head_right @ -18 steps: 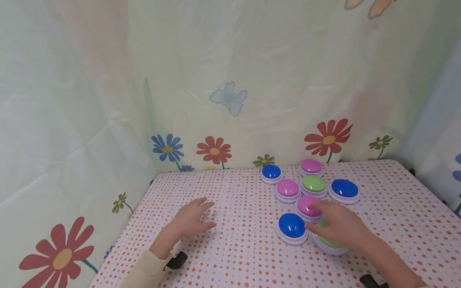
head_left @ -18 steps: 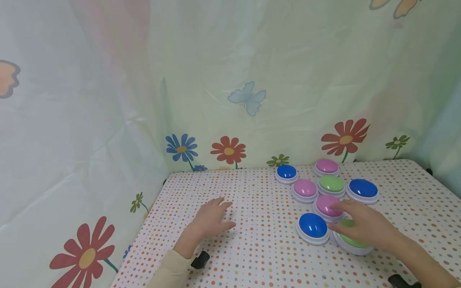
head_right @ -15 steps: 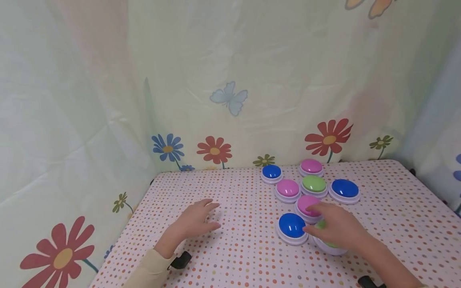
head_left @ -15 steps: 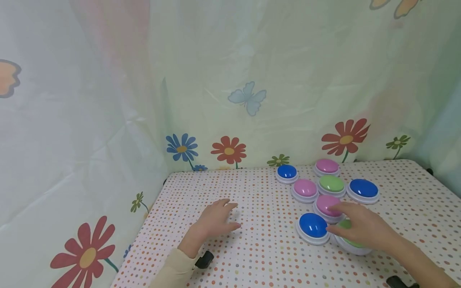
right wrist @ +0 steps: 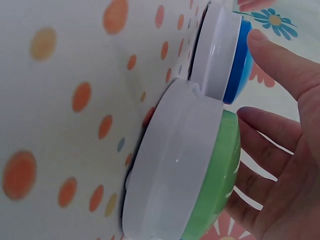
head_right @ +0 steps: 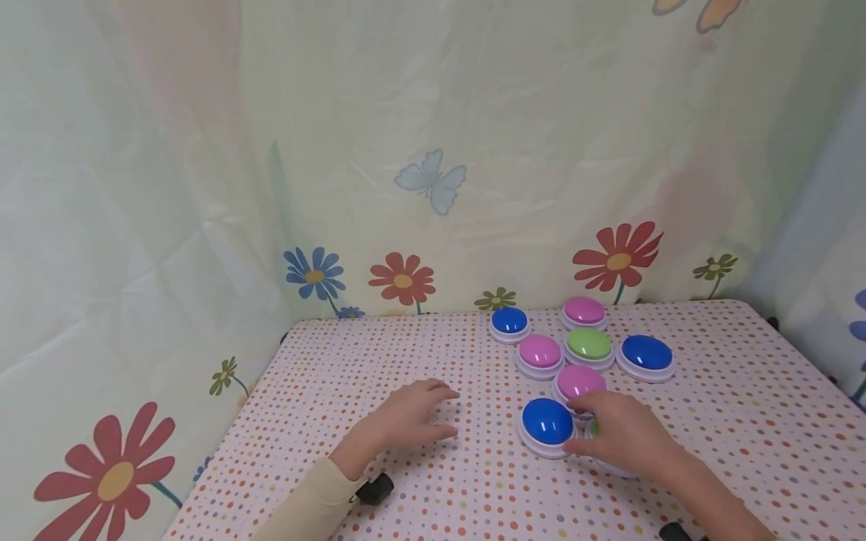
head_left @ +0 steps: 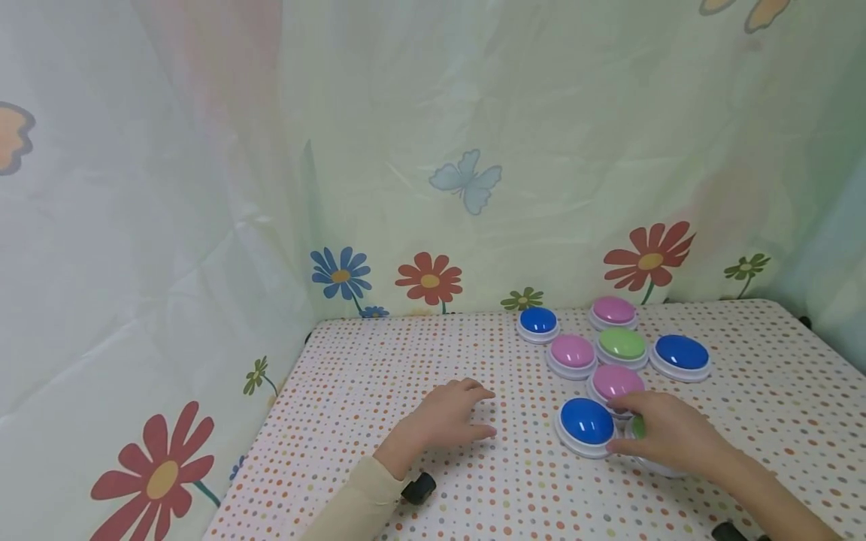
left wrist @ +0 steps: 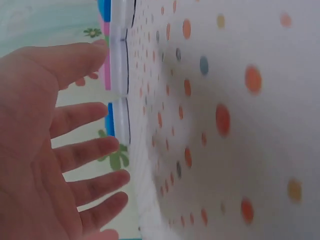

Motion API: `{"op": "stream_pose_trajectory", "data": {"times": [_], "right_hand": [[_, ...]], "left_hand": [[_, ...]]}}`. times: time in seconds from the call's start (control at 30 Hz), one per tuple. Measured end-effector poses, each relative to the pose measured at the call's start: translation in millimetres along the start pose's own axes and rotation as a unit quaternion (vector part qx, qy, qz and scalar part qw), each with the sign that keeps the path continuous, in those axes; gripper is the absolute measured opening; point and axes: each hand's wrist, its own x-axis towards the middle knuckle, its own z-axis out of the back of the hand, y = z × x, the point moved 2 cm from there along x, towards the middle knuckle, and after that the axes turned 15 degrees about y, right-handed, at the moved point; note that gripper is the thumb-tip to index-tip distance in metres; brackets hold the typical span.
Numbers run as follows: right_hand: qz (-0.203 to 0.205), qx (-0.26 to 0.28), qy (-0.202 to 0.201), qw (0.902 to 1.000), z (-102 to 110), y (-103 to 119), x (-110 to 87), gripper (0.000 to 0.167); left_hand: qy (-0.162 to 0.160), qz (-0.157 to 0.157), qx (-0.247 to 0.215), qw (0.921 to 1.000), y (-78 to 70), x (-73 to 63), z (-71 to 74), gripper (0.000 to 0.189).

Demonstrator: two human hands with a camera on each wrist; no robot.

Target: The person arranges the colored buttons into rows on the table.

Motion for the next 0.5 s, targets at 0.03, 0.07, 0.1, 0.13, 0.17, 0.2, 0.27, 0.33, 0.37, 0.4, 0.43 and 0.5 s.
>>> {"op": "stream_pose_trajectory", "data": {"times": [0.03,0.07,0.1,0.13,0.17,0.2,0.27,0.33,0.37,0.4,0.43,0.5], "right_hand": [[-0.001,-0.001,-0.001,1.0000,-0.5,-0.2,0.1,0.079],[-0.003,0.000,-0.002,1.0000,-1.2,-0.4,0.2,0.078],[-0.005,0.000,-0.002,1.0000,-1.9,-0.8,0.6,0.078],[-0.007,0.002,-0.002,1.0000,-2.6,-1.1,0.8,0.078],[-0.009,0.003,-0.002,0.9999,-3.4,-1.2,1.1,0.077],[-0.012,0.005,-0.002,0.9999,-4.2,-1.3,1.5,0.077],[-0.016,0.011,0.000,0.9998,-5.5,-1.7,2.7,0.077],[-0.018,0.017,0.002,0.9997,-7.2,-2.0,3.7,0.077],[-0.018,0.019,0.002,0.9997,-7.7,-2.2,4.2,0.077],[-0.018,0.022,0.001,0.9996,-8.3,-2.4,4.8,0.078],[-0.018,0.024,0.000,0.9996,-9.0,-2.5,5.2,0.078],[-0.017,0.026,-0.001,0.9995,-9.9,-2.8,6.1,0.080]], "left_hand": [[0.000,-0.009,-0.007,0.9999,-2.5,2.9,0.0,0.055],[-0.002,-0.018,-0.013,0.9998,-4.5,5.6,-0.6,0.055],[-0.003,-0.027,-0.019,0.9995,-6.4,8.5,-1.4,0.054],[-0.003,-0.032,-0.028,0.9991,-8.6,10.9,-1.7,0.054],[-0.003,-0.038,-0.035,0.9987,-10.2,14.1,-2.8,0.054],[-0.005,-0.043,-0.040,0.9983,-11.6,17.4,-4.1,0.055],[-0.005,-0.050,-0.059,0.9970,-14.0,23.8,-7.2,0.055],[-0.004,-0.057,-0.075,0.9955,-17.4,29.3,-9.6,0.055],[-0.004,-0.062,-0.082,0.9947,-19.1,31.9,-10.8,0.055],[-0.003,-0.067,-0.090,0.9937,-20.7,34.1,-11.8,0.055],[-0.002,-0.071,-0.096,0.9928,-22.4,36.1,-12.7,0.055],[-0.002,-0.078,-0.103,0.9916,-25.6,39.9,-14.0,0.055]]}}
